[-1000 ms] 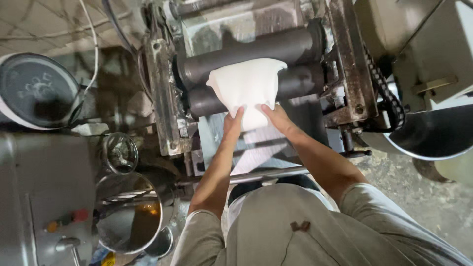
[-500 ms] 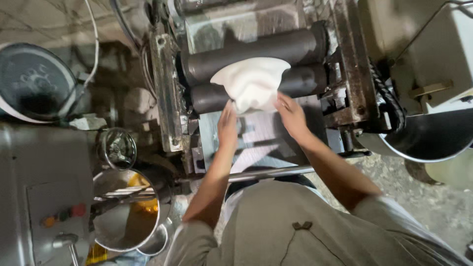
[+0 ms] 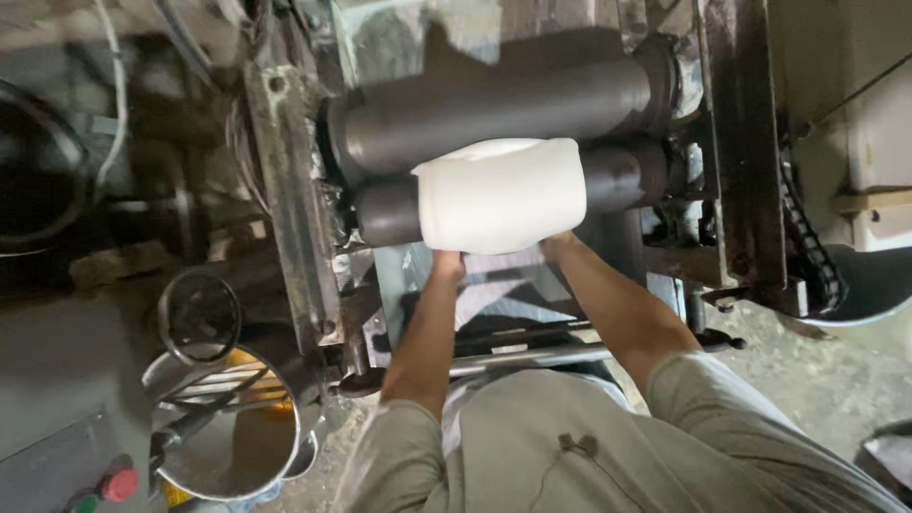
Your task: The person feeds dough through the rollers of a sheeter by hand, catching and folding it as it emerges.
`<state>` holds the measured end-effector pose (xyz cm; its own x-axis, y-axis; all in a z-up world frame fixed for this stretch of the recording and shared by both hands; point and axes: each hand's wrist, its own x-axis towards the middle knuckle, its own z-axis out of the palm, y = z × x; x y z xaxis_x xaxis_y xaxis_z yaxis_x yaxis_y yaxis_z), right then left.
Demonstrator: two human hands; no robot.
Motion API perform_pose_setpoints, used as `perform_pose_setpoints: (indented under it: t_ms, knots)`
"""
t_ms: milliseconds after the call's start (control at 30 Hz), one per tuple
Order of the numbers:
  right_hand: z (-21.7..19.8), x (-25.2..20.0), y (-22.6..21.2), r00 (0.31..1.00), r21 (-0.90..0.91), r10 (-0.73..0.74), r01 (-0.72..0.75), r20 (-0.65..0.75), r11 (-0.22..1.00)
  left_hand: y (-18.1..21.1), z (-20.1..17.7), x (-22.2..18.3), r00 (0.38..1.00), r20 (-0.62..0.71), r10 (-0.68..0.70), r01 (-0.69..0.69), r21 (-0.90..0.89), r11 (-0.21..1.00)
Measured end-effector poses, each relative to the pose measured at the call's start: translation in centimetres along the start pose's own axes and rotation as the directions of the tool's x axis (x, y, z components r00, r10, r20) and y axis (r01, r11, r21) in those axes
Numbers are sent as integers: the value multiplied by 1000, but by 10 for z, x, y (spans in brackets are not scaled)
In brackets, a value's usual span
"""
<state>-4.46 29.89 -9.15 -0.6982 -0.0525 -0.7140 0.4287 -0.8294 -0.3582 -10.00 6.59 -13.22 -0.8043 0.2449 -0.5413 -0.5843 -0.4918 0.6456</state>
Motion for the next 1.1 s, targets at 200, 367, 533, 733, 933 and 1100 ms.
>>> perform_pose_setpoints:
  t_ms: [200,367,533,733,933,1100]
  knots:
    - [32,15,30,997,-42,10,-7,71,999,-6,22,5,985,159,-70,33,226,974]
    - [65,12,30,999,-58,-49,50,19,997,-19,65,5,995,-50,87,-29,684,729]
    - [75,11,33,996,-129,-76,71,-35,989,-21,75,15,995,-46,-86,91,754,651]
    - [75,13,40,981,-192,-142,115,-134,975,-25,71,4,956,-272,108,218,908,357]
    - [76,11,44,978,-249,-161,125,-133,961,-33,61,-7,955,-261,141,227,948,221]
    - [82,-1,38,960,-336,-225,160,-166,928,-20,64,-3,992,-76,99,48,966,254]
